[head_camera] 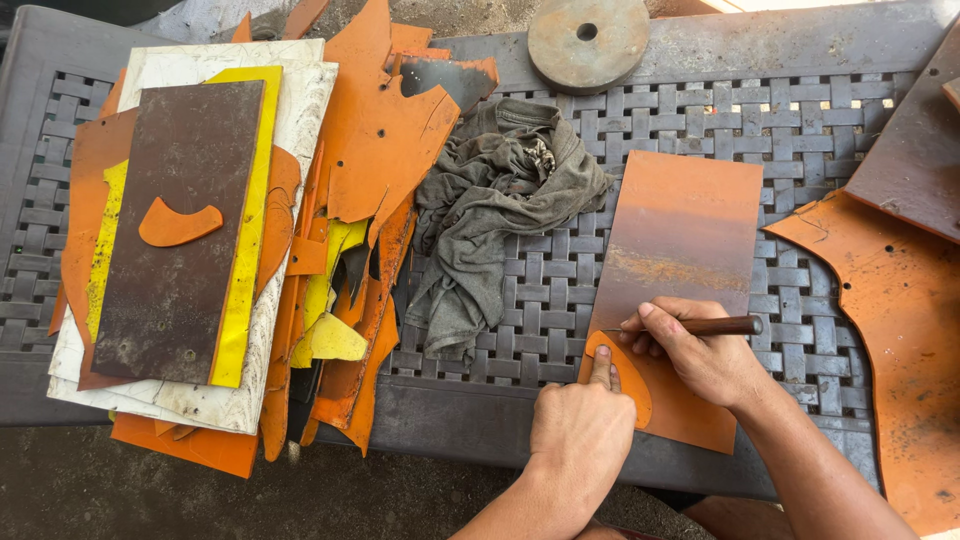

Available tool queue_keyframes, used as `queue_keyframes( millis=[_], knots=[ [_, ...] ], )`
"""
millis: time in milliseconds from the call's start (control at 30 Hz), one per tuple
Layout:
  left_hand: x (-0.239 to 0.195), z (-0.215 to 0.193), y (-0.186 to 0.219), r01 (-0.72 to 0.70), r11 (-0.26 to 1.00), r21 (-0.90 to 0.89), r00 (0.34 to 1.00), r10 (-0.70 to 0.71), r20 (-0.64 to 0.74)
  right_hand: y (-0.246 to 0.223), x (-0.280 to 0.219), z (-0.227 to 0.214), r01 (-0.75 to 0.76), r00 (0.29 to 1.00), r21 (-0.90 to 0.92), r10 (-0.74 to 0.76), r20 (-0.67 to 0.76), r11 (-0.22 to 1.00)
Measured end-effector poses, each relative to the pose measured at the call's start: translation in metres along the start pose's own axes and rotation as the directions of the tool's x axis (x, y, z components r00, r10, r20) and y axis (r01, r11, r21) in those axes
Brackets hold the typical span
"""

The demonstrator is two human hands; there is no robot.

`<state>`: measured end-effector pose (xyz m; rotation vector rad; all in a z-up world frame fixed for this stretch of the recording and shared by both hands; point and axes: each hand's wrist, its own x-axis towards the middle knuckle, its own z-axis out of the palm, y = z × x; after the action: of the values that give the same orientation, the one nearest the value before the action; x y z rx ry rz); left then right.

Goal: The person uses a small knife to cut a curved shape from an orange sheet of material, following a template. They repeatedly trace the template's edge and remove the cut piece, working on a woven plastic table outdoors.

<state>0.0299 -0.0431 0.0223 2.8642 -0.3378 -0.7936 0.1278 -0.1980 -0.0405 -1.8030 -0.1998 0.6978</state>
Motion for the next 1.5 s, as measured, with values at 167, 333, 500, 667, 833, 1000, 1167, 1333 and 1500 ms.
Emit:
queue_keyframes(
  millis=[167, 333, 500, 667, 833, 1000, 1167, 1333, 1500],
  knots=[
    [-0.001, -0.006, 0.001, 0.01, 1.0, -0.01, 1.0, -0.01, 0.022, -0.014, -0.012, 0.0, 0.014, 1.0, -0.172, -0.015, -0.004, 0.985],
    [-0.003, -0.006, 0.0, 0.008, 1.0, 0.001, 0.998, -0.008, -0.066, -0.027, -0.049, 0.0, 0.128, 0.989, -0.321, -0.146, -0.033, 0.938],
    [-0.004, 0.0, -0.002, 0.001, 1.0, 0.011, 0.991, 0.0, -0.13, -0.022, -0.098, 0.018, -0.014, 0.978, -0.39, -0.068, -0.195, 0.921],
    [-0.002, 0.008, -0.002, -0.007, 1.0, 0.03, 0.987, 0.012, -0.161, 0.002, -0.135, 0.063, 0.081, 0.903, -0.528, -0.286, -0.319, 0.845],
    [0.003, 0.01, -0.003, -0.039, 0.998, 0.055, 0.979, 0.049, -0.197, 0.018, -0.158, 0.092, 0.004, 0.881, -0.113, -0.057, -0.47, 0.994],
    [0.015, 0.003, -0.011, -0.107, 0.991, 0.077, 0.962, 0.123, -0.245, 0.018, -0.158, 0.072, 0.113, 0.891, -0.085, -0.139, -0.432, 0.99],
    [0.029, -0.011, 0.004, -0.139, 0.986, 0.093, 0.969, 0.155, -0.194, 0.013, -0.141, 0.074, 0.018, 0.942, -0.216, -0.089, -0.324, 0.976],
    [0.03, -0.02, 0.011, -0.125, 0.987, 0.102, 0.988, 0.134, -0.079, 0.017, -0.133, 0.075, -0.011, 0.954, -0.267, -0.07, -0.292, 0.964],
    [0.028, -0.026, 0.015, -0.121, 0.987, 0.104, 0.992, 0.125, -0.035, 0.023, -0.132, 0.076, 0.09, 0.931, -0.296, -0.186, -0.314, 0.951]
  ],
)
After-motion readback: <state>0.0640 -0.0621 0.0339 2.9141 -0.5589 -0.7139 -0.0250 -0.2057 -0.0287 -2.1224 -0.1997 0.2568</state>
